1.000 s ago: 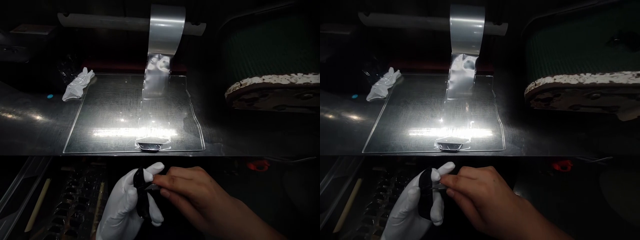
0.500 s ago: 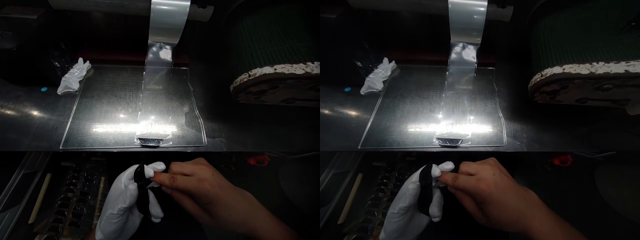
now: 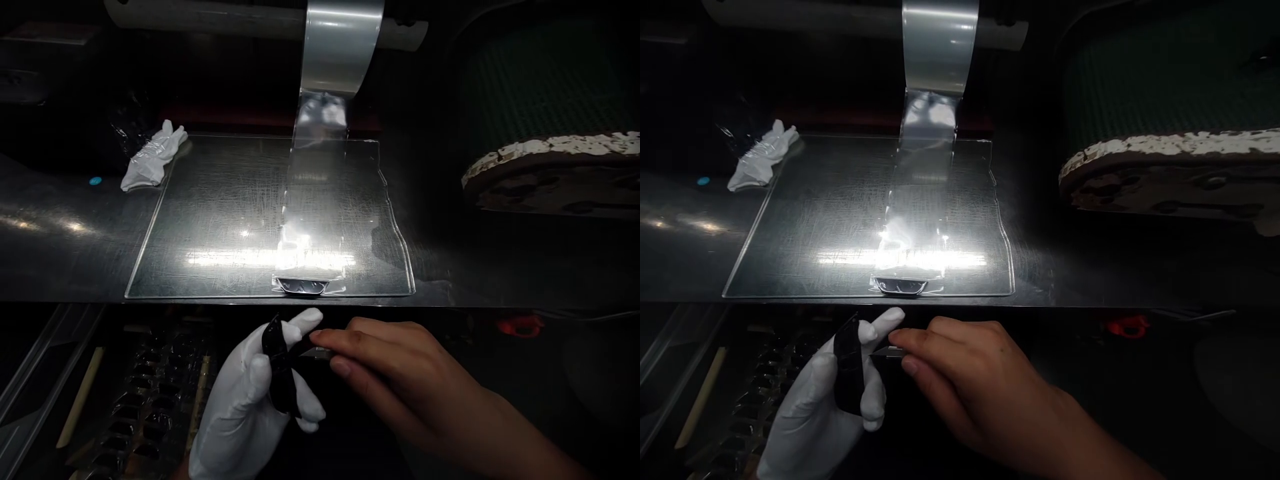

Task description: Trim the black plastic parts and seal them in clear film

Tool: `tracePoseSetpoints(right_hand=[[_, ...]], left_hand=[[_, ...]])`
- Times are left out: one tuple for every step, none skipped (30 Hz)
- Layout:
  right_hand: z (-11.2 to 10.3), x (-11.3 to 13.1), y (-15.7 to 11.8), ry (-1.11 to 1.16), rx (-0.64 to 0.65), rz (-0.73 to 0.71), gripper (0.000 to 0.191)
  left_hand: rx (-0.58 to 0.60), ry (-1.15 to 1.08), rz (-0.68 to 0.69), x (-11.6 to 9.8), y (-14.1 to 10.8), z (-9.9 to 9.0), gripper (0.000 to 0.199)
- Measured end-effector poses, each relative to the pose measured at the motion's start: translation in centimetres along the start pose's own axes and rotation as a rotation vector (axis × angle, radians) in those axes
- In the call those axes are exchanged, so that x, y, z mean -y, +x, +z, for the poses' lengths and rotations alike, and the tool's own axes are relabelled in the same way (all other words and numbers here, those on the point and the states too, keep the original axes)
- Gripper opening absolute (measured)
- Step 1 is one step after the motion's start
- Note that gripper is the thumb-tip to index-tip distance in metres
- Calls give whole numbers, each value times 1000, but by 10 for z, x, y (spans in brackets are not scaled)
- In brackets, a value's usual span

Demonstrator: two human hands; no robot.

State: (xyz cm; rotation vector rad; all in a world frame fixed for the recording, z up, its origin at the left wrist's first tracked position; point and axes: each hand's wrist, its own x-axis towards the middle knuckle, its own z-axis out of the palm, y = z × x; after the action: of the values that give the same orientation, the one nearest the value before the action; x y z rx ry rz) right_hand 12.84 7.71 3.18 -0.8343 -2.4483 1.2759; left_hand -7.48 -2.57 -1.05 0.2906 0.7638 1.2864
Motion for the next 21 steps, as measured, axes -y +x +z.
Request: tracePoseSetpoints(right_hand=[[0, 0, 1, -5, 2, -3, 34], [1, 1, 2, -12, 3, -4, 34], [2, 2, 3, -21, 8, -4, 34], [2, 3, 4, -31, 17, -3, 35], [2, 4, 5, -39, 27, -5, 35], [3, 4, 6, -46, 40, -7, 35], [3, 5, 7, -50, 52, -14, 35], [3, 5, 7, -53, 64, -21, 35], [2, 6, 7, -58, 74, -26, 35], [1, 5, 7, -63, 82, -28, 35], [0, 5, 7, -68, 92, -32, 35], [-1, 5, 8, -72, 104, -35, 34], [-2, 4, 8, -73, 113, -38, 34], [-3, 4, 8, -69, 124, -39, 34], [-4, 4, 9, -58, 129, -41, 34], [-4, 4, 9, -42, 137, -42, 33], [-4, 5, 9, -22, 151, -40, 33], [-4, 5, 9, -2, 169, -38, 32], [-4, 5, 8, 17, 190, -35, 31], [-4, 5, 7, 35, 201, -35, 31], [-4, 5, 6, 54, 192, -40, 31]], left_hand=[[14, -3, -8, 0, -1, 0, 41], [23, -8, -18, 0, -1, 0, 42], [25, -15, -28, -1, -2, 0, 44], [20, -19, -35, -1, -3, 1, 46], [12, -20, -41, -1, -3, 1, 48], [2, -18, -43, -1, -3, 1, 49], [-5, -14, -40, 0, -4, 1, 49], [-11, -7, -35, 0, -4, 1, 48], [-17, -1, -29, 0, -4, 1, 47], [-22, 2, -29, 0, -4, 1, 46], [-27, 0, -33, 1, -4, 1, 46], [-30, -4, -38, 1, -3, 1, 45], [-29, -9, -46, 1, -3, 1, 46], [-27, -15, -56, 1, -3, 1, 46], [-24, -22, -63, 1, -3, 1, 47], [-23, -28, -65, 1, -2, 1, 48], [-20, -32, -65, 1, -2, 2, 48], [-21, -33, -65, 0, -2, 2, 47], [-26, -32, -61, 0, -2, 2, 46], [-32, -29, -51, 0, -1, 2, 44], [-38, -25, -36, -1, -1, 3, 43]])
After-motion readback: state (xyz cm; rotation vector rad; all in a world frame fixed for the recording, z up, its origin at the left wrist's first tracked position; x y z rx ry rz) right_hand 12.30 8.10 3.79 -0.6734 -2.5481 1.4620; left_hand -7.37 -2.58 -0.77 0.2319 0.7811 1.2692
